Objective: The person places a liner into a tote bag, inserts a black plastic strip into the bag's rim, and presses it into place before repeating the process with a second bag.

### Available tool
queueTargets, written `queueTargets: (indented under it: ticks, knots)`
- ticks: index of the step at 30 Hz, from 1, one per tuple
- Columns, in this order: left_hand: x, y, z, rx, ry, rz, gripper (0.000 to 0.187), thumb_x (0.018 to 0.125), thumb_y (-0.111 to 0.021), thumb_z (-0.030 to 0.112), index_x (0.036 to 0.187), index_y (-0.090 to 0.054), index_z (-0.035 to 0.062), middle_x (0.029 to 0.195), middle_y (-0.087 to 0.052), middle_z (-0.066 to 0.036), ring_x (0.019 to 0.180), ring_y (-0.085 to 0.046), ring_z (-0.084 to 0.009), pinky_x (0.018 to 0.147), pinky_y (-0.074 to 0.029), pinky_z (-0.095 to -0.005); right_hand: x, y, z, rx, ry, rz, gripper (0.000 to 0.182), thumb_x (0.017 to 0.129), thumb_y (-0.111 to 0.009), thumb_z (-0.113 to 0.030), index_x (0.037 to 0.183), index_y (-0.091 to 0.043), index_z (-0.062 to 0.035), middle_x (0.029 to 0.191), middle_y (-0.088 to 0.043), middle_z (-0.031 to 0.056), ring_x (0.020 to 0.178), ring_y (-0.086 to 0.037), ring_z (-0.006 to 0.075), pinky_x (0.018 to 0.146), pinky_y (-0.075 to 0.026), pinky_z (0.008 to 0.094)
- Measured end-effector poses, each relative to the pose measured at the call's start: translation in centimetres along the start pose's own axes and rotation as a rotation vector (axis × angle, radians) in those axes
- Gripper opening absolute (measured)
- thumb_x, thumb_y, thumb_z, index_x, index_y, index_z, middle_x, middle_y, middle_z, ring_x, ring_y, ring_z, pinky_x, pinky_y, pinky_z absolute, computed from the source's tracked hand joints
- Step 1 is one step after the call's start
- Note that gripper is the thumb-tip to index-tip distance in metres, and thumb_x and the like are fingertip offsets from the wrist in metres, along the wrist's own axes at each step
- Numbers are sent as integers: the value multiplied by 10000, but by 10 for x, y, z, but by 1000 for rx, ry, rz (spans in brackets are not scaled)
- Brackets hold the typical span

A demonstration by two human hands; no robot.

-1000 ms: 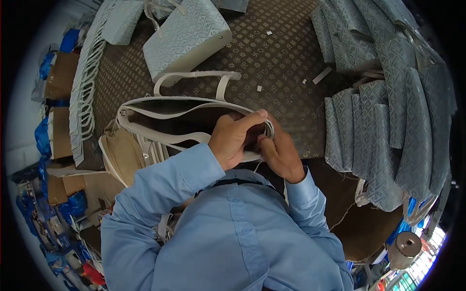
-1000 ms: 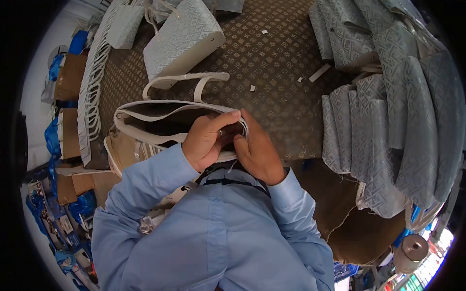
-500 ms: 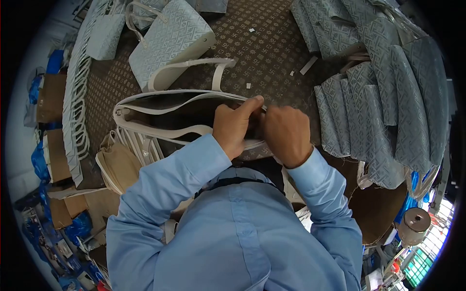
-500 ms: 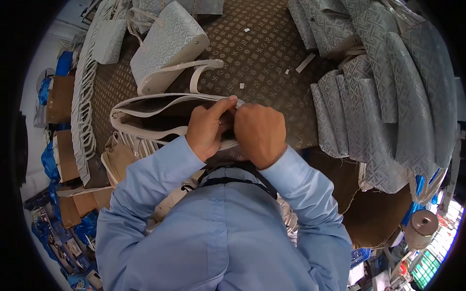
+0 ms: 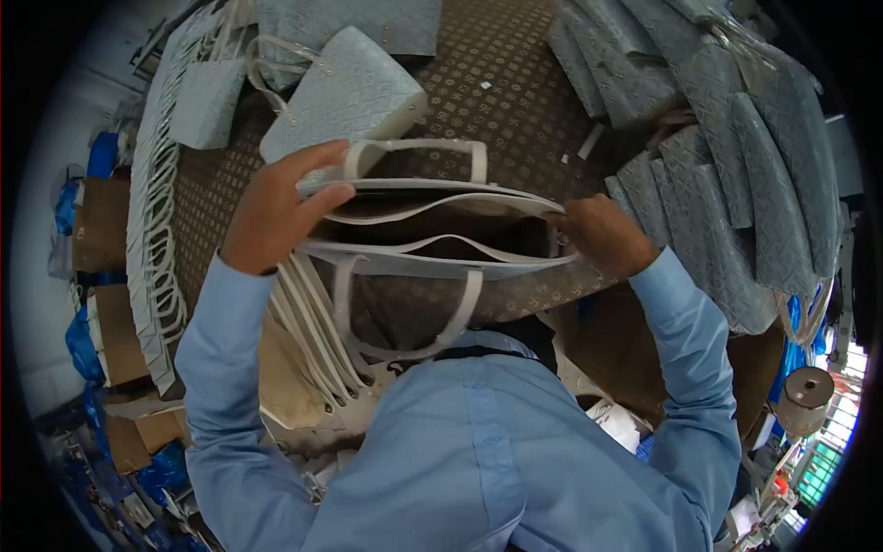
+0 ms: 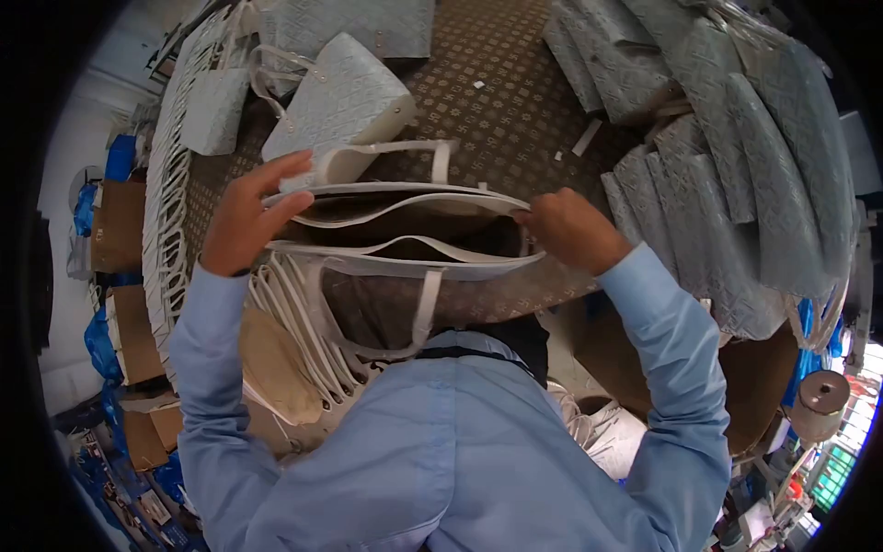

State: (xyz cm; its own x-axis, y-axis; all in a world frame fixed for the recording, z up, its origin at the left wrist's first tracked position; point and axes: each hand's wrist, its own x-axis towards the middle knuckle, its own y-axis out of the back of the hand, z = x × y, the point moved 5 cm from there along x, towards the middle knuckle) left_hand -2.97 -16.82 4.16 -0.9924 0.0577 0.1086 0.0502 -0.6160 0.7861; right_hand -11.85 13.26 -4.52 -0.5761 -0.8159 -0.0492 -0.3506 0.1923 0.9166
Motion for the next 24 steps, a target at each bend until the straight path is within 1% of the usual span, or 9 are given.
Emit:
queueTargets:
  ticks: [2,5,7,10,11,13,17,19,24]
  knots:
    - [-9,20,-72,172,29,-155,451,804,-674,210,1198,-552,28,1060,-629,-155,881,-623,-227,738,-493,-334,6,-5,-4,-133,-8,-101,319,893,-523,-239,702,-630,-7,590,-585,176,575,-603,342,543,-480,420]
    - [-28,24,-135,-111,207,-420,375,819,-647,207,1147,-589,35,979,-638,-134,841,-622,-210,720,-483,-334,13,-6,-23,-282,151,-42,308,896,-517,-257,774,-640,-3,560,-579,165,524,-615,314,509,-489,401]
    - [-32,19,-141,-256,317,-554,341,825,-631,202,1116,-605,25,941,-641,-122,825,-623,-207,722,-480,-335,7,8,-25,324,-530,-123,311,895,-521,-261,843,-635,23,566,-583,167,489,-624,281,453,-490,373]
    - [-31,9,-132,12,244,-601,281,838,-580,185,1039,-630,-5,837,-637,-89,764,-628,-177,657,-504,-299,11,-2,-18,375,-848,-212,341,890,-529,-249,837,-606,79,568,-575,186,469,-626,282,399,-493,352]
    - [-33,6,-134,-142,334,-557,271,840,-564,179,1017,-631,-15,796,-632,-81,740,-629,-169,614,-511,-280,14,-8,-1,334,-770,-337,300,889,-520,-193,885,-584,101,702,-617,184,465,-626,248,379,-507,318]
    - [-46,2,-129,-320,447,-557,271,844,-533,164,999,-621,-41,764,-627,-86,706,-632,-160,525,-530,-239,7,2,4,421,-798,-367,285,885,-524,-186,872,-600,88,687,-621,179,471,-629,242,385,-511,315]
    - [-69,-5,-138,-432,342,-442,335,845,-515,127,1136,-581,-25,881,-628,-115,716,-616,-150,560,-539,-261,14,11,-4,556,-732,-328,245,869,-533,-170,858,-633,54,687,-632,148,493,-634,212,423,-532,301]
    - [-76,-12,-127,-672,476,-438,376,833,-526,109,1185,-555,-19,902,-635,-113,768,-611,-146,637,-529,-276,15,6,18,545,-737,-252,231,865,-519,-146,896,-627,56,713,-619,132,525,-643,216,448,-548,302]
    - [-89,-21,-86,-388,364,-498,491,755,-578,11,1241,-512,-10,1142,-577,-156,1019,-553,-195,877,-432,-270,15,13,4,448,-690,-347,246,844,-536,-124,1035,-604,17,674,-643,104,555,-649,190,511,-559,279]
